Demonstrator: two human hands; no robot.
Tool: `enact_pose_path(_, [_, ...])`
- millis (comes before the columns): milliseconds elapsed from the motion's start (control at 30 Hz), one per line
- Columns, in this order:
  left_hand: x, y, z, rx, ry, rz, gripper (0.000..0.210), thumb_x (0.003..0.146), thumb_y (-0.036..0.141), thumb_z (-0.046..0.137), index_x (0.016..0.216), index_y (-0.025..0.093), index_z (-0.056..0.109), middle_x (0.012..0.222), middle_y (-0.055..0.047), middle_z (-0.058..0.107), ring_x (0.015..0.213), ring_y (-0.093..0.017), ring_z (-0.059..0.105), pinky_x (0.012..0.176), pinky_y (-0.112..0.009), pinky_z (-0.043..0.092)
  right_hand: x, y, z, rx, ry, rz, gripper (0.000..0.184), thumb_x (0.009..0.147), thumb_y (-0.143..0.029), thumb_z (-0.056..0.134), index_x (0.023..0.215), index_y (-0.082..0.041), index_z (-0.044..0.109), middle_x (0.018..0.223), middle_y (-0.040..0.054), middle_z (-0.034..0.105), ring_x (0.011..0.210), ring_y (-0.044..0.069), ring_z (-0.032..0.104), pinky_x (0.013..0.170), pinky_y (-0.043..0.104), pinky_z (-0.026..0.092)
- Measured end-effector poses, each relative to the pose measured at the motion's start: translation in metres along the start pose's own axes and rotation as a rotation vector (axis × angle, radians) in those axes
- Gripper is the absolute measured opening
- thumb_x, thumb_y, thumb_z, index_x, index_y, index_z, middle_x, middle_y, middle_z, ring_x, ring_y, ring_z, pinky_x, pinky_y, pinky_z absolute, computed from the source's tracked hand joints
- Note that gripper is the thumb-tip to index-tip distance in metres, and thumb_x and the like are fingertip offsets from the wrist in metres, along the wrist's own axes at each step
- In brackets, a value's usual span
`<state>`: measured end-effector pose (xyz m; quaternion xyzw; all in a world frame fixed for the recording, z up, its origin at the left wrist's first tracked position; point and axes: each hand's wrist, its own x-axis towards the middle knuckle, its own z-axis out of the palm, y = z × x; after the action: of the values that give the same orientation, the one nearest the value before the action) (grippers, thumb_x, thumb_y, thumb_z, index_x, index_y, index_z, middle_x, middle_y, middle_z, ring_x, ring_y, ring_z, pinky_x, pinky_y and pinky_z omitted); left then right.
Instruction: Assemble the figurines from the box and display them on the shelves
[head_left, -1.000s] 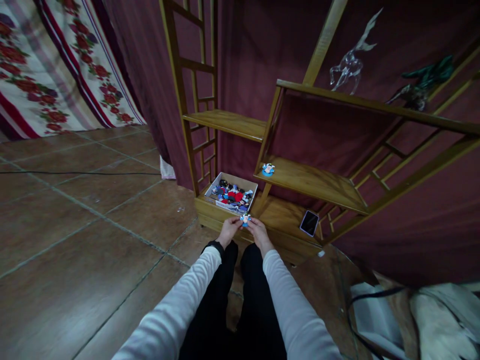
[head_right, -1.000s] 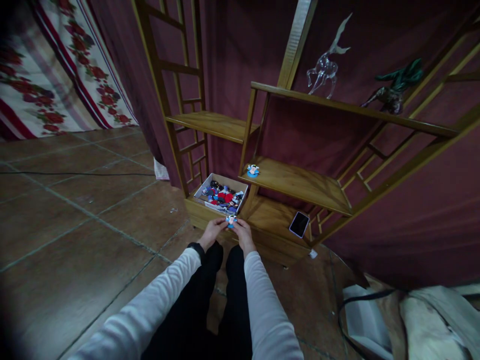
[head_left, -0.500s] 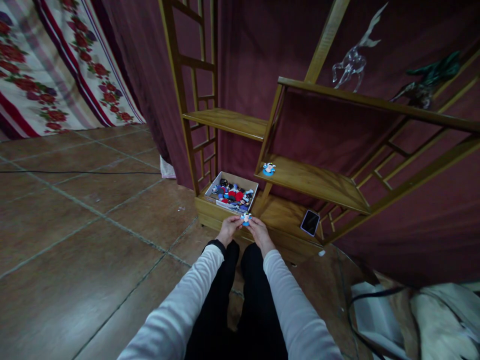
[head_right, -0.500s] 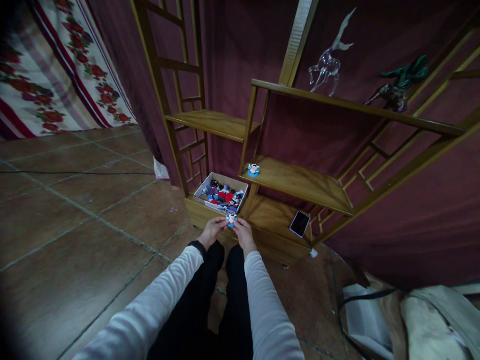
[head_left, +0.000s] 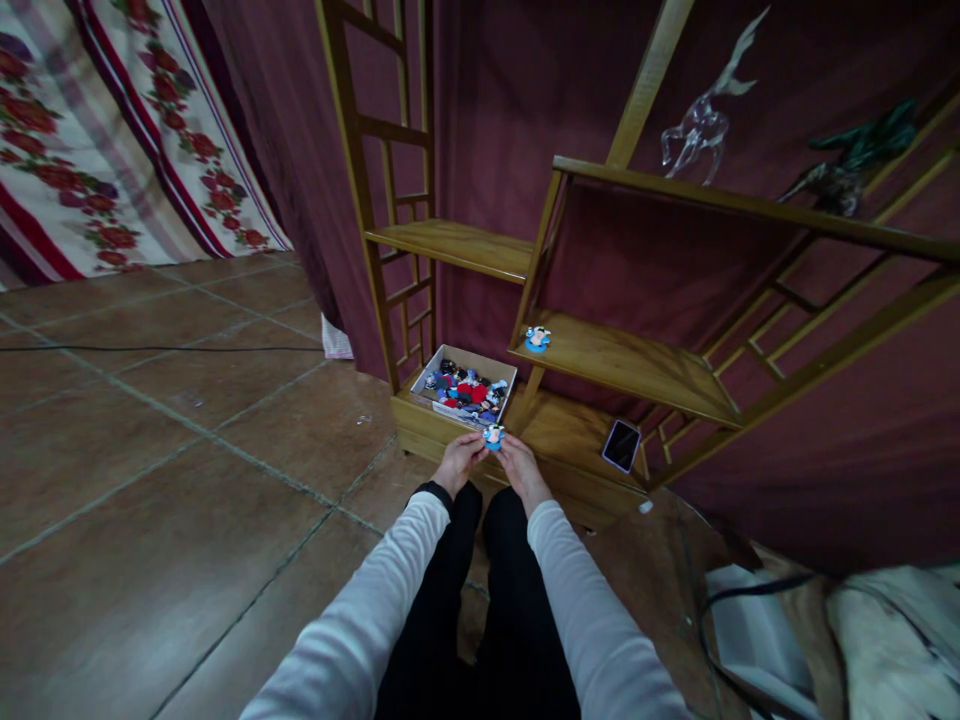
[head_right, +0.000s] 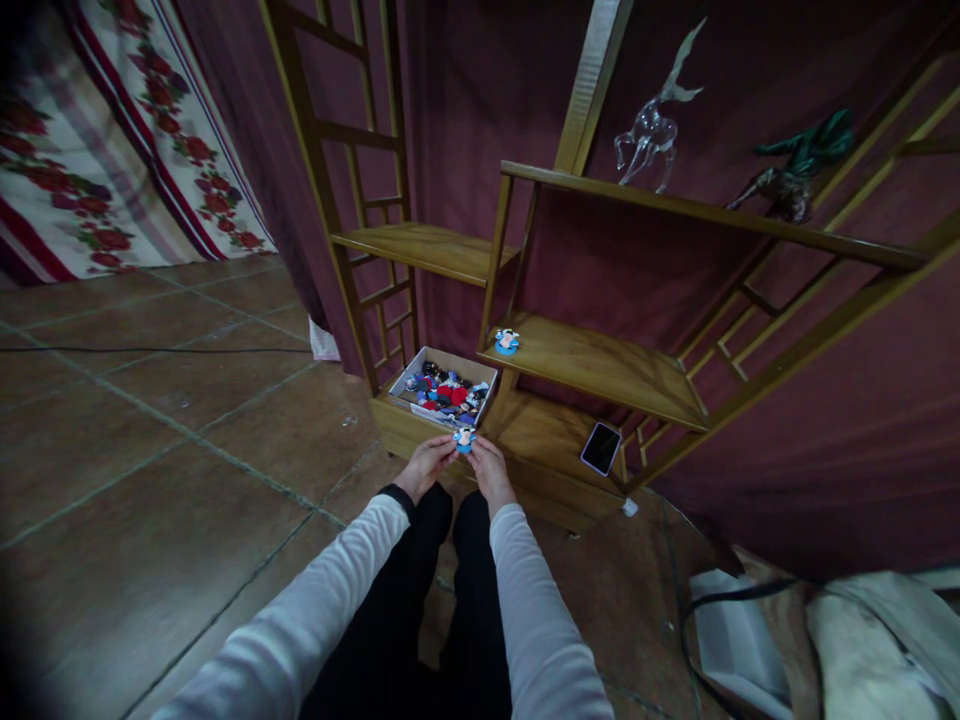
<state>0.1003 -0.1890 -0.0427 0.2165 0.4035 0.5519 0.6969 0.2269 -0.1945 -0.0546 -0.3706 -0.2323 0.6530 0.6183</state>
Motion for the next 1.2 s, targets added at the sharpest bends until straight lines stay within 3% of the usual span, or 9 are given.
enact_pose_path(267, [0.0036, -0.0029, -0.0011, -0.007, 0.007, -0.025, 0.014, 0.061, 0.007, 0.075, 0.070, 0.010, 0.065, 0.066, -0.004, 0.067, 0.058, -0.010, 0.061, 0.061, -0.021, 0.050, 0.0010, 0.0014, -0.0011, -0.015, 0.021, -0.005, 0.016, 0.061, -0.015, 0.072, 0.076, -0.017, 0.066, 0.079, 0.0025, 0.071, 0.080, 0.016, 0.066, 0.081, 0.029, 0.051])
enact_pose_path(567, [0.0055, -0.0042, -0.0007, -0.009, 0.029, -0.010, 0.016, 0.061, 0.006, 0.074, 0.073, 0.010, 0.064, 0.067, -0.005, 0.066, 0.059, -0.011, 0.061, 0.060, -0.022, 0.050, 0.0015, 0.0012, -0.0014, -0.083, -0.015, -0.026, 0.018, 0.061, -0.022, 0.073, 0.077, -0.016, 0.065, 0.084, 0.0045, 0.070, 0.082, 0.016, 0.065, 0.082, 0.030, 0.050])
enact_pose_path(733, [0.0057, -0.0044, 0.0001, -0.044, 0.039, -0.029, 0.028, 0.064, 0.003, 0.071, 0.089, 0.013, 0.063, 0.073, -0.005, 0.067, 0.062, -0.012, 0.063, 0.064, -0.024, 0.051, 0.0026, 0.0033, 0.0009, -0.103, 0.049, -0.085, 0.021, 0.061, -0.025, 0.073, 0.077, -0.018, 0.063, 0.082, 0.0018, 0.068, 0.078, 0.014, 0.064, 0.078, 0.030, 0.051])
enact_pose_path(867, [0.0060, -0.0042, -0.0002, -0.026, 0.008, -0.060, 0.024, 0.066, 0.004, 0.070, 0.088, 0.011, 0.064, 0.076, -0.006, 0.068, 0.065, -0.012, 0.063, 0.066, -0.023, 0.051, 0.0043, 0.0053, 0.0022, -0.152, 0.091, -0.122, 0.018, 0.060, -0.026, 0.072, 0.071, -0.018, 0.060, 0.074, -0.0008, 0.065, 0.072, 0.012, 0.062, 0.076, 0.029, 0.051])
enact_pose_path(1200, [0.0016, -0.0007, -0.0039, -0.020, -0.078, -0.018, 0.035, 0.058, 0.007, 0.076, 0.091, 0.016, 0.066, 0.081, -0.005, 0.069, 0.072, -0.013, 0.064, 0.074, -0.026, 0.050, -0.0002, -0.0009, 0.0035, -0.118, -0.012, -0.057, 0.019, 0.059, -0.021, 0.072, 0.075, -0.019, 0.062, 0.074, -0.0010, 0.067, 0.072, 0.013, 0.063, 0.079, 0.031, 0.050])
